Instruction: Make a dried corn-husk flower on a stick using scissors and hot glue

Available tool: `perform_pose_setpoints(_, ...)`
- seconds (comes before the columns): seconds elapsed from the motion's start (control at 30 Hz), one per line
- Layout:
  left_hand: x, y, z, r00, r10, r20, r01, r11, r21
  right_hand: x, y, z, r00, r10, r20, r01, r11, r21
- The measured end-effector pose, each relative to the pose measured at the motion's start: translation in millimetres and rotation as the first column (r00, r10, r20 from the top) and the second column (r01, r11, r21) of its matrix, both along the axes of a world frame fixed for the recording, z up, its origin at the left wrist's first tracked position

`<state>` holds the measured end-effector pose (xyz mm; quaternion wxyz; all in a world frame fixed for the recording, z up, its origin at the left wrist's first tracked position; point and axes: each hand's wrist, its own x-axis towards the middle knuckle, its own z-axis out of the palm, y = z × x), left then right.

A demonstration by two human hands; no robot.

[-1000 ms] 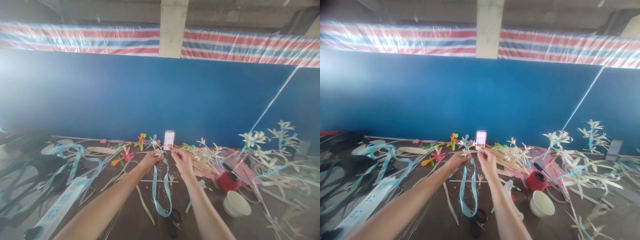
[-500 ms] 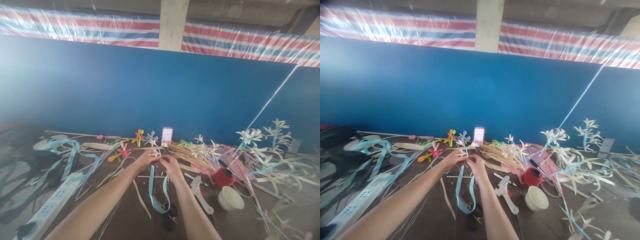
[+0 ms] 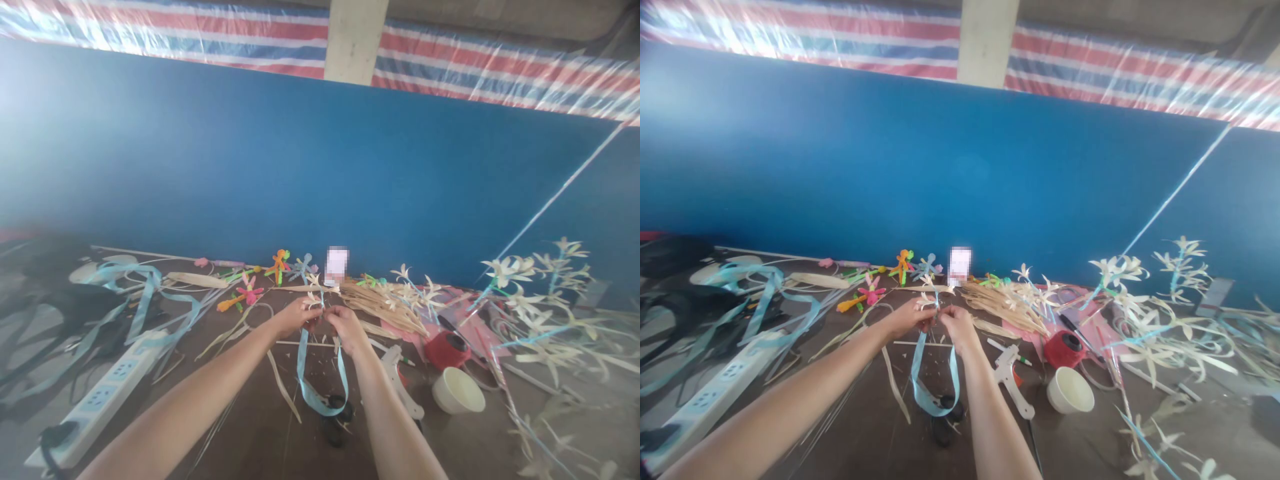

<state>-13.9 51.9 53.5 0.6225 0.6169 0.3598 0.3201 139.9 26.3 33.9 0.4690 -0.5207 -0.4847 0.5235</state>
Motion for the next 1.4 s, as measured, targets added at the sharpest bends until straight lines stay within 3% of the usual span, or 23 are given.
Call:
perform_pose_setpoints(0.4, 0, -1, 2.6, 1.0, -0.001, -0.013, 0.001, 1.0, 0.003, -1, 2, -9.4, 0.998, -0.032, -0.061, 0.028, 0.998, -0.064)
perform_pose_setpoints(0.7, -1, -2, -7.1, 0.997, 0.076, -0.035, -0.076, 0.997, 0.005, -3, -3, -9.6, 0.995, -0.047, -0.089, 0.039, 0.995, -0.087)
perform_pose_setpoints(0.93, 0, -1, -4.7, 0.987, 0.151, -0.054, -0.15, 0.988, 0.023, -9, -5, -7.2, 0.991, -0.086, -0.105, 0.077, 0.993, -0.088)
perform_pose_setpoints(1.4, -10, -8, 6.1, 0.994, 0.086, -0.069, -0.082, 0.995, 0.055, -20, -9, -4.3, 0.973, -0.071, -0.22, 0.046, 0.992, -0.118)
